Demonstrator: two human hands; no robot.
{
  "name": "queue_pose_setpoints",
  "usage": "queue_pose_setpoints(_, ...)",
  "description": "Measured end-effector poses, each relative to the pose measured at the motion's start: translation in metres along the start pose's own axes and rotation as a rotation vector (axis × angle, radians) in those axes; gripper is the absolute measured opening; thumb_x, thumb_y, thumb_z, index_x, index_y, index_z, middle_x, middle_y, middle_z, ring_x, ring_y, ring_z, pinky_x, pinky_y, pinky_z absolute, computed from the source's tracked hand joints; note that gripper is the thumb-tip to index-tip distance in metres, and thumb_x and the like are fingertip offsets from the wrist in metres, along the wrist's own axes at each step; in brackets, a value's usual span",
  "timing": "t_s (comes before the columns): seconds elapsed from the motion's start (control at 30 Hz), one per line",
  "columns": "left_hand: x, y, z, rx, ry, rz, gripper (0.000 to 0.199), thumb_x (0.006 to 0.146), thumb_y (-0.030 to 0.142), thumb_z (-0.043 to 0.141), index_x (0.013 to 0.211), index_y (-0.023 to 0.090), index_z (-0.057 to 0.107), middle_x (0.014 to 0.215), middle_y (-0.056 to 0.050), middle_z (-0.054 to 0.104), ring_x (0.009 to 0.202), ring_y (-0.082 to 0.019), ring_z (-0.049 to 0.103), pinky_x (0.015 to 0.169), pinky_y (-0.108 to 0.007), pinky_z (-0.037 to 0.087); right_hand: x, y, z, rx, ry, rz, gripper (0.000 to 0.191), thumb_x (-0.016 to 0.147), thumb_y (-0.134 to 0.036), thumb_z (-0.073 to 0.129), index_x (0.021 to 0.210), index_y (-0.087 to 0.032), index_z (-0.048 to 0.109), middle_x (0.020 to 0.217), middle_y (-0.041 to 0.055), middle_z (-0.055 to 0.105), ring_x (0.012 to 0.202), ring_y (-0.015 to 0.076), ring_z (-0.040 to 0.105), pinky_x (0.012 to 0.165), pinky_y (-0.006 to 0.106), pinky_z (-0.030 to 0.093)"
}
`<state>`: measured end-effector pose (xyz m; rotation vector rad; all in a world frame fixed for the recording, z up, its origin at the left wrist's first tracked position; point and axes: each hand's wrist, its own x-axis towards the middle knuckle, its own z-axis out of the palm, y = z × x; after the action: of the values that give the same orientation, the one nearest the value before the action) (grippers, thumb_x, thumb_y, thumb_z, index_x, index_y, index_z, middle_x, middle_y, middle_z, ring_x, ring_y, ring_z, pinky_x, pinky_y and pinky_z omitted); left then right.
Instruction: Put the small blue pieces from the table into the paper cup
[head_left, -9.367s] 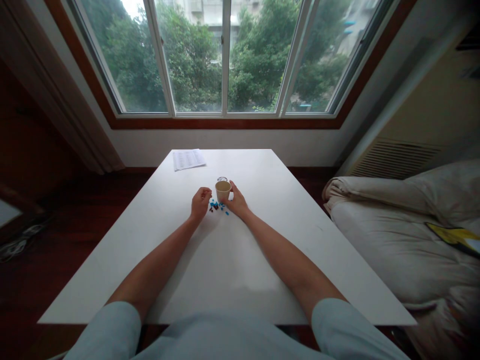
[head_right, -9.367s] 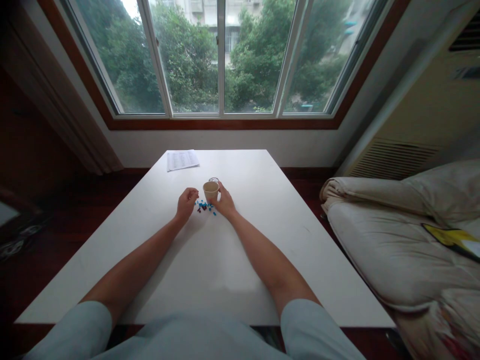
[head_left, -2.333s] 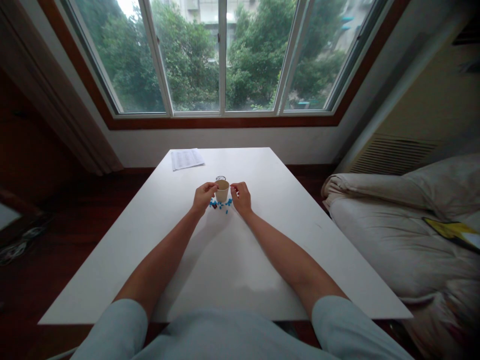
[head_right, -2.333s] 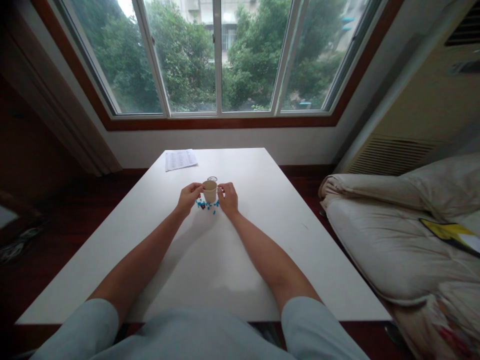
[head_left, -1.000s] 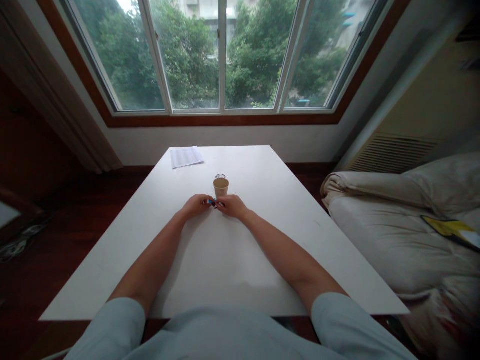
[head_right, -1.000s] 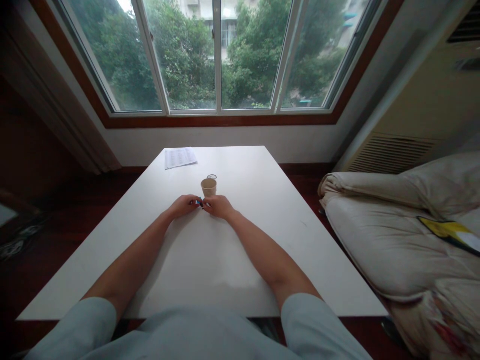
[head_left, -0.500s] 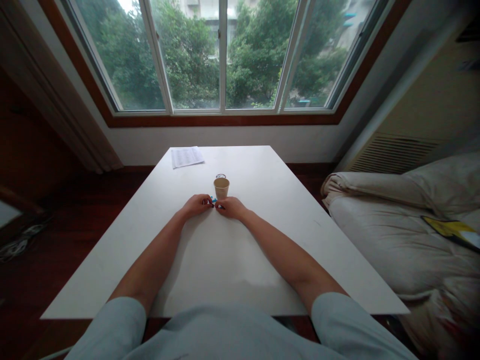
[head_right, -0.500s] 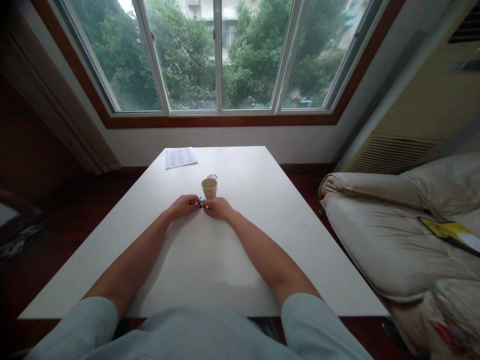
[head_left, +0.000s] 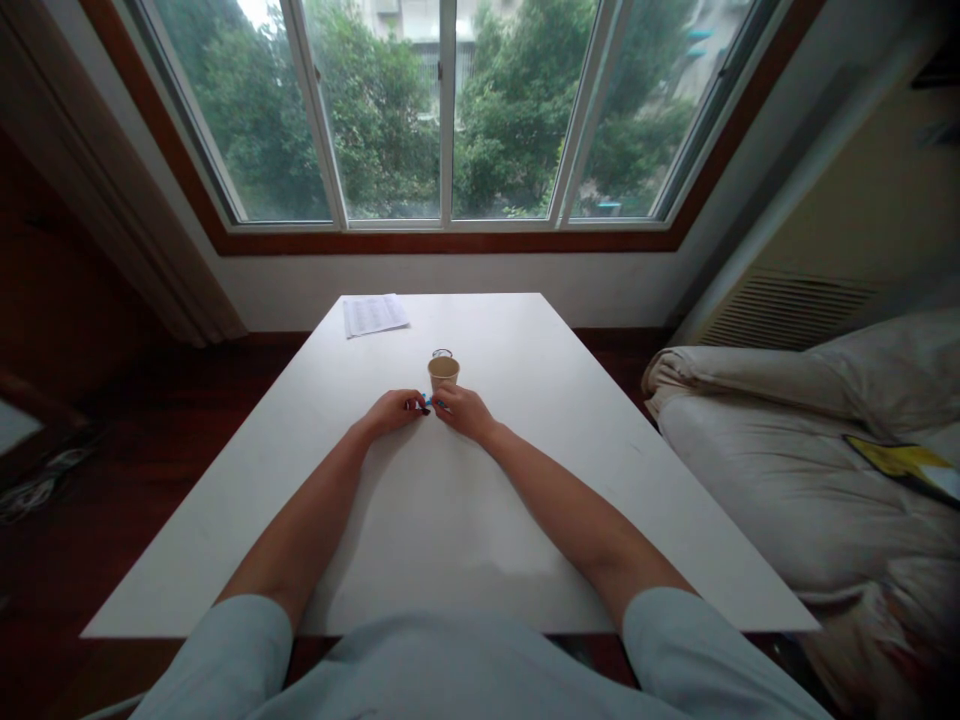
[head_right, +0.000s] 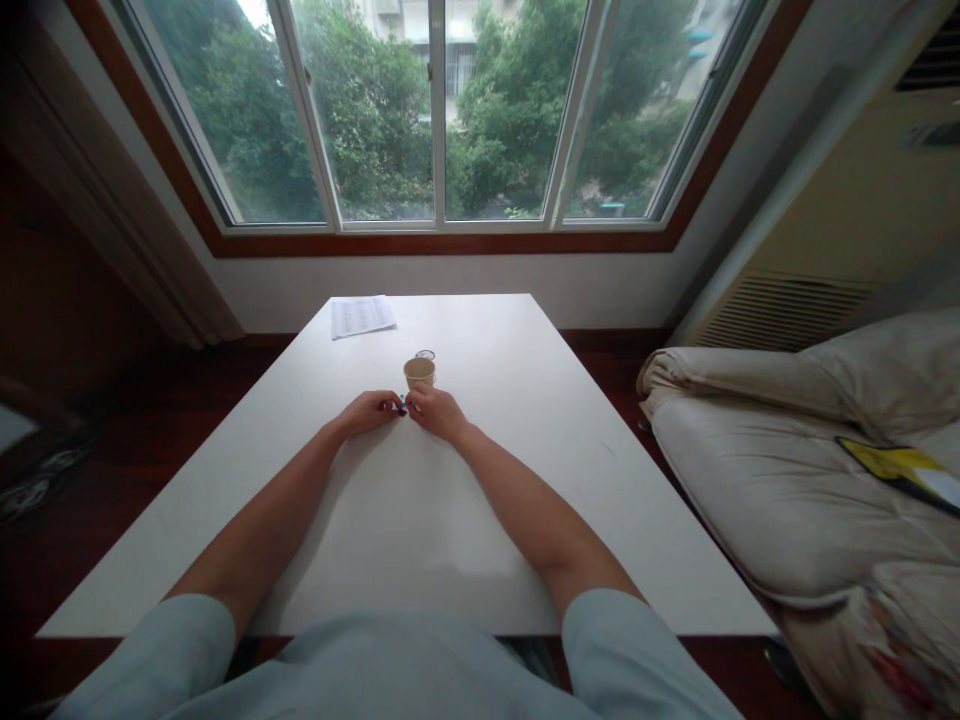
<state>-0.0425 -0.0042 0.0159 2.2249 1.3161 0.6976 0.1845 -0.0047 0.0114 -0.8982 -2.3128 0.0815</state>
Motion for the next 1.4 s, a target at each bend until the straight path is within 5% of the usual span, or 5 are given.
queue_pose_setpoints(0.3,0.000,0.002,-0.002,0.026,0.001,0.003,0.023,0.079,0.029,0.063,0.096,0.022,0.077,0.075,0.001,0.065,0.067,-0.014,0.053,0.065,-0.024,0.040,0.001,-0.002,0.006,-0.015,-0.034,-0.030,0.008,0.093,-0.018,0.060,0.096,-0.023,0.065,0.089,0.0019,0.068,0.080,0.0153,0.061,0.071,0.024,0.041)
queue_pose_setpoints(0.9,0.002,-0.002,0.000,0.028,-0.129,0.065,0.034,0.081,0.027,0.058,0.107,0.025,0.079,0.088,0.000,0.073,0.072,-0.014,0.055,0.071,-0.023,0.045,0.003,0.003,-0.010,0.031,0.382,0.085,0.024,0.104,-0.026,0.043,0.105,-0.022,0.067,0.101,0.0073,0.064,0.097,0.0190,0.061,0.089,0.031,0.050)
queue_pose_setpoints(1.2,-0.002,0.003,-0.001,-0.032,-0.084,0.042,0.044,0.081,0.035,0.064,0.123,0.023,0.071,0.076,0.002,0.064,0.066,-0.013,0.052,0.066,-0.023,0.041,0.003,0.006,-0.014,-0.066,0.384,0.119,0.034,0.101,-0.026,0.047,0.132,-0.020,0.060,0.127,0.0129,0.062,0.120,0.0268,0.053,0.105,0.043,0.043)
queue_pose_setpoints(1.4,-0.003,0.001,-0.004,-0.058,-0.127,0.002,0.036,0.079,0.037,0.065,0.110,0.021,0.073,0.070,0.004,0.057,0.062,-0.011,0.048,0.061,-0.023,0.037,0.001,0.008,-0.018,-0.111,0.364,0.124,0.033,0.102,-0.026,0.045,0.129,-0.019,0.062,0.123,0.0133,0.061,0.117,0.0268,0.053,0.102,0.043,0.041)
